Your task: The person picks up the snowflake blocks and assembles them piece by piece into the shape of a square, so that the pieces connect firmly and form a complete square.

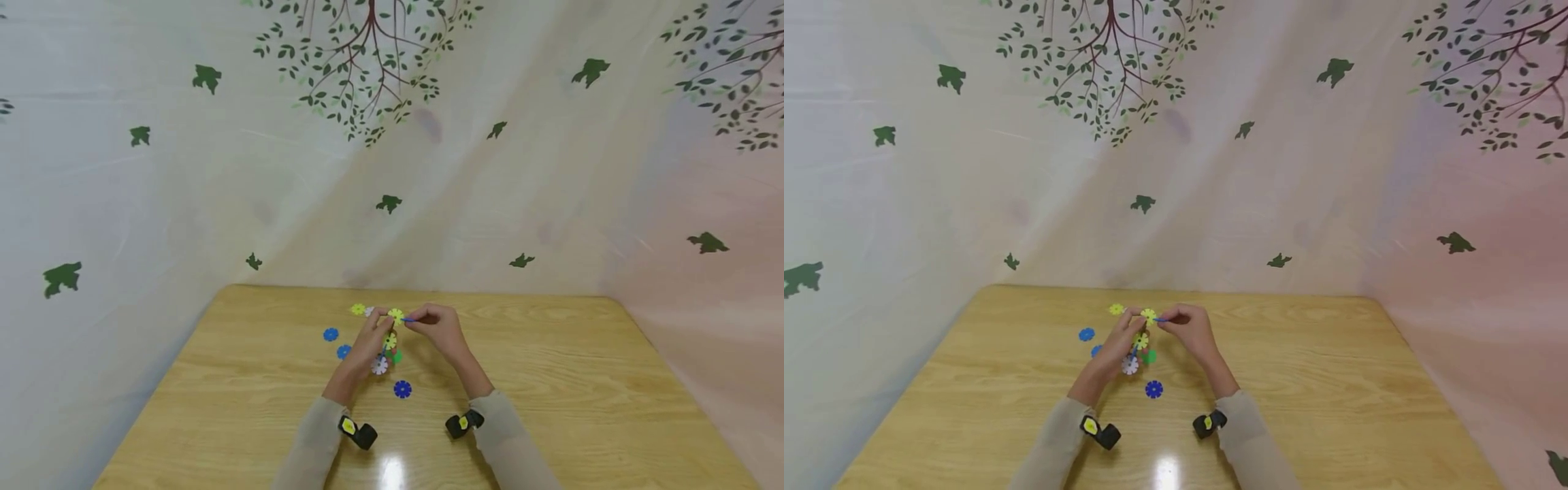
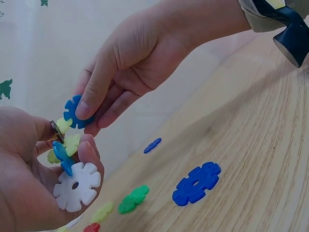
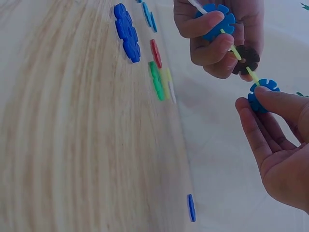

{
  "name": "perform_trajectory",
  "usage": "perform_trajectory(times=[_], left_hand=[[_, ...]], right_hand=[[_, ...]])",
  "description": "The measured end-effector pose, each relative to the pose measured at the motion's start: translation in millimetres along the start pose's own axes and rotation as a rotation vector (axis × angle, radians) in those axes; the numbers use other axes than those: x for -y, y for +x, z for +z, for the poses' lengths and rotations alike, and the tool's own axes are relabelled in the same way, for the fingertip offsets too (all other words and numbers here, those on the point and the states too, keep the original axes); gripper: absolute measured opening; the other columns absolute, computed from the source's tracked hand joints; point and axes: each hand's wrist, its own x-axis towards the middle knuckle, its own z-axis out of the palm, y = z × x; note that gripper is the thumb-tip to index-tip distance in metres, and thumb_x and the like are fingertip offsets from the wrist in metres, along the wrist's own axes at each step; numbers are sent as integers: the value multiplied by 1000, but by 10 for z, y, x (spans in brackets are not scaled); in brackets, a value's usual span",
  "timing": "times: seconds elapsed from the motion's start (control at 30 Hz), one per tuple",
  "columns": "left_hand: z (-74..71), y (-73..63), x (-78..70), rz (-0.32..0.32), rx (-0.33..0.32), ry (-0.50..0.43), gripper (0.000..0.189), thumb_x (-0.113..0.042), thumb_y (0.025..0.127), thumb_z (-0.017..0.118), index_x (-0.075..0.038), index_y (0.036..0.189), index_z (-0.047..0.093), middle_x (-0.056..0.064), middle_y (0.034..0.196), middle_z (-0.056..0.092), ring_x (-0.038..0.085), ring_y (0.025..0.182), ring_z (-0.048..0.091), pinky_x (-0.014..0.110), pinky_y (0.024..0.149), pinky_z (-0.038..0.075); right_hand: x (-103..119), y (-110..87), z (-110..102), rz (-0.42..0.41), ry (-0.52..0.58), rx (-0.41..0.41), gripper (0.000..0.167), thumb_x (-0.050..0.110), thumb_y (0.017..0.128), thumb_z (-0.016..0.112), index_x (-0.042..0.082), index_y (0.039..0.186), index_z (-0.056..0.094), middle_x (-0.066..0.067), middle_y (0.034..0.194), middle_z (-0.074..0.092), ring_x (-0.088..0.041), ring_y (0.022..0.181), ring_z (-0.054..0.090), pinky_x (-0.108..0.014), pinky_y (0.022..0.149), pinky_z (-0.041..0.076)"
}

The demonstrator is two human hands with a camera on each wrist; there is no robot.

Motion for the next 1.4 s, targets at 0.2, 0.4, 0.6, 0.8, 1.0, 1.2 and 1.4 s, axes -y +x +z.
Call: perform_trajectory(times=[0.2,0.4,0.6,0.8,1.0,1.2,1.4], left_hand=[[4,6,-16,-10,-3,-6,28,-33,112,35,-17,133,45,3,97,48,12,64,51,20,49,46],[14,11,-11,10,8,-10,28,-31,113,35,-14,132,45,3,95,49,12,63,50,20,49,46],[49,29,-29,-9,-8,-6,25,-30,112,36,-15,128,48,2,92,50,12,62,52,20,49,45],[63,33,-30,0,-11,-12,23,-29,112,36,-14,125,48,2,91,49,12,61,51,21,48,45],[90,57,23,13,-14,-35,23,-27,112,36,-11,124,47,3,91,48,12,59,51,20,47,44],[118,48,36,-4,-19,-43,20,-27,113,36,-12,120,47,4,94,49,11,60,52,19,47,44],[133,47,17,-1,-10,-58,26,-29,113,35,-9,127,45,5,98,49,10,63,53,19,50,46]], right_hand=[[-25,-1,-16,-12,24,12,11,0,88,77,-7,97,75,-27,103,73,-8,86,72,-24,80,60],[-15,14,-44,-43,39,32,10,-3,87,76,-8,96,75,-29,102,73,-7,85,73,-25,80,61],[4,26,-100,-67,36,50,10,-3,86,77,-8,95,76,-29,100,74,-10,85,74,-25,79,61],[-17,25,-109,-62,38,56,9,-2,87,77,-7,95,76,-28,100,74,-11,83,74,-25,77,61],[-32,15,-92,-69,45,38,10,-3,86,77,-10,94,76,-30,99,73,-8,81,72,-23,75,60],[-25,0,-72,-74,31,21,11,-6,86,77,-12,95,74,-32,100,72,-11,81,73,-21,74,59],[22,-10,-77,-15,18,13,12,1,87,78,-6,96,76,-26,101,74,-13,84,72,-23,77,60]])
